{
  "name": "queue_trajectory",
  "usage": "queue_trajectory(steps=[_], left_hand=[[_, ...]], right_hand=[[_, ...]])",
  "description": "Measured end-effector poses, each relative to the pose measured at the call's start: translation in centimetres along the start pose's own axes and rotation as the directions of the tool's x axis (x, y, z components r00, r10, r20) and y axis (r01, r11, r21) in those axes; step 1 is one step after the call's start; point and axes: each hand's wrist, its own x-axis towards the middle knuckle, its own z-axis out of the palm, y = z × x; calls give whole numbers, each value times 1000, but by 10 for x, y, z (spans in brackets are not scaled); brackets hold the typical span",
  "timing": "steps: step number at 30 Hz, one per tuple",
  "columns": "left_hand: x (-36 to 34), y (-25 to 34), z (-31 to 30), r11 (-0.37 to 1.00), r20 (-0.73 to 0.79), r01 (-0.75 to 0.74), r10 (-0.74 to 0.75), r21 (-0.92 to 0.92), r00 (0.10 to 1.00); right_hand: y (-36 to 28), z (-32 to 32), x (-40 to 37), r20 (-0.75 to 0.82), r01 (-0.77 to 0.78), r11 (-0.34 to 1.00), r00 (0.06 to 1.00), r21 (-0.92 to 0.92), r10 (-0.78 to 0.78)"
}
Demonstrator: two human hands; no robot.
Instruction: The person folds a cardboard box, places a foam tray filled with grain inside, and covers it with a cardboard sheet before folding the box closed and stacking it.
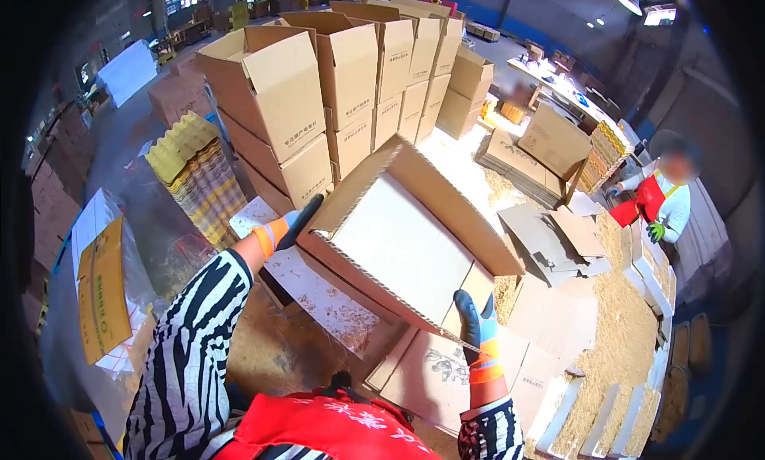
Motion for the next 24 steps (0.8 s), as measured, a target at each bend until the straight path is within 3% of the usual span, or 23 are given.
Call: queue_trajectory(steps=[5,7,9,10,12,13,14,16,17,20,21,22,24], left_hand=[[17,-1,-11,959,78,-47,26,280,997],[14,-6,-12,843,80,-211,197,495,977],[-10,-20,-15,669,4,-424,533,610,846],[-14,-34,-22,737,-109,-504,605,451,789],[0,-67,-30,731,-420,-654,665,197,617],[-10,-67,-41,549,-268,-609,827,573,494],[22,-94,-79,797,-120,-503,566,335,816],[16,-126,-67,967,-63,-227,221,-112,973],[17,-131,-76,898,149,-226,300,-379,942],[10,-126,-53,913,-81,-376,368,-158,926],[2,-114,-37,868,-169,-479,457,-128,873],[-3,-108,-31,860,-210,-507,487,-52,848],[-10,-104,-24,832,-284,-545,550,103,786]], right_hand=[[-11,2,14,50,-19,958,998,-288,35],[-12,5,18,22,-61,956,997,-288,70],[-13,8,18,-27,-111,959,994,-262,108],[-13,11,20,-39,-119,969,993,-216,114],[-12,13,17,-71,-145,981,988,-130,136],[-12,11,19,-50,-149,972,989,-183,142],[-13,14,20,-55,-145,971,989,-190,137],[-15,20,18,-67,-145,967,989,-210,134],[-19,28,17,-67,-140,965,990,-222,128],[-17,37,33,-16,-101,976,995,-193,100],[-14,45,39,-33,-126,977,992,-174,122],[-22,69,39,-40,-118,966,993,-228,111],[-22,87,44,-45,-147,980,989,-133,142]])
